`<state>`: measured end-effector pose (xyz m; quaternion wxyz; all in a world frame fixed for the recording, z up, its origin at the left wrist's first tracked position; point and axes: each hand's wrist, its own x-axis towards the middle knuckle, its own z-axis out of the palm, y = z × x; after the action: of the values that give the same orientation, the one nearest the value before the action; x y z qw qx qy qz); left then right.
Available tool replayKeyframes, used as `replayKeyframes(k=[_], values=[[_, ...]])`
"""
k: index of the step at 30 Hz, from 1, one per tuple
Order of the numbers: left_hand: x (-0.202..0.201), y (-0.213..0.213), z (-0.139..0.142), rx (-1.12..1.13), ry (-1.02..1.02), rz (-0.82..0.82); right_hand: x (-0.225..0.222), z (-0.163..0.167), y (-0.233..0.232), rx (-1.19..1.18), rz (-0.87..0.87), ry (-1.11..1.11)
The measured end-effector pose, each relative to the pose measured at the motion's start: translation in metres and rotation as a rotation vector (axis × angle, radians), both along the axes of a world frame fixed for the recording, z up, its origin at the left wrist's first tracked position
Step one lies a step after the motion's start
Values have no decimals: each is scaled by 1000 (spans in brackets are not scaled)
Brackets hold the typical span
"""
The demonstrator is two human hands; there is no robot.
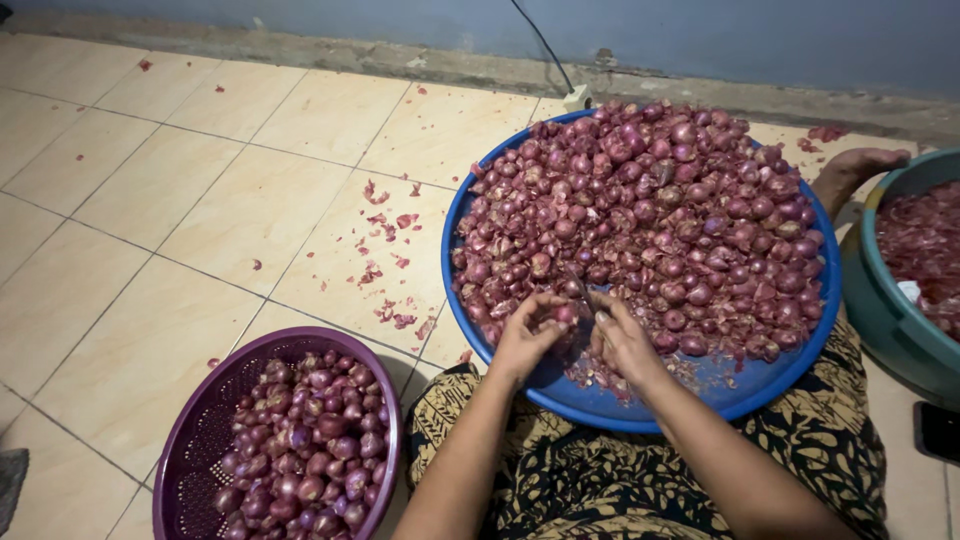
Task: The person sits on the floor with a large blue tray of unpeeled shallots on their lap and peels the outer skins off the shallots by hand, occasionally using a small knife. Peeled shallots are placed in a purple colander and discarded skins collect in a green basin and on the floor.
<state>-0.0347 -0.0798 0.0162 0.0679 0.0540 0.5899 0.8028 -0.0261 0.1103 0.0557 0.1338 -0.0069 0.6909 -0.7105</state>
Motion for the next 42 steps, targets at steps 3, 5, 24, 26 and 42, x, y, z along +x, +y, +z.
replayKeyframes(k=[3,5,24,26,42], values=[[-4,1,-5,34,-16,53,5,2,1,2,56,70],[-5,2,-8,98,-31,64,6,-1,1,8,113,114],[-3,1,-8,88,-13,113,0,-11,1,-18,108,-19],[-4,1,-8,104,-4,115,0,-12,3,-52,88,-36],[-2,-2,-3,139,-40,131,4,-13,2,-29,160,-19]])
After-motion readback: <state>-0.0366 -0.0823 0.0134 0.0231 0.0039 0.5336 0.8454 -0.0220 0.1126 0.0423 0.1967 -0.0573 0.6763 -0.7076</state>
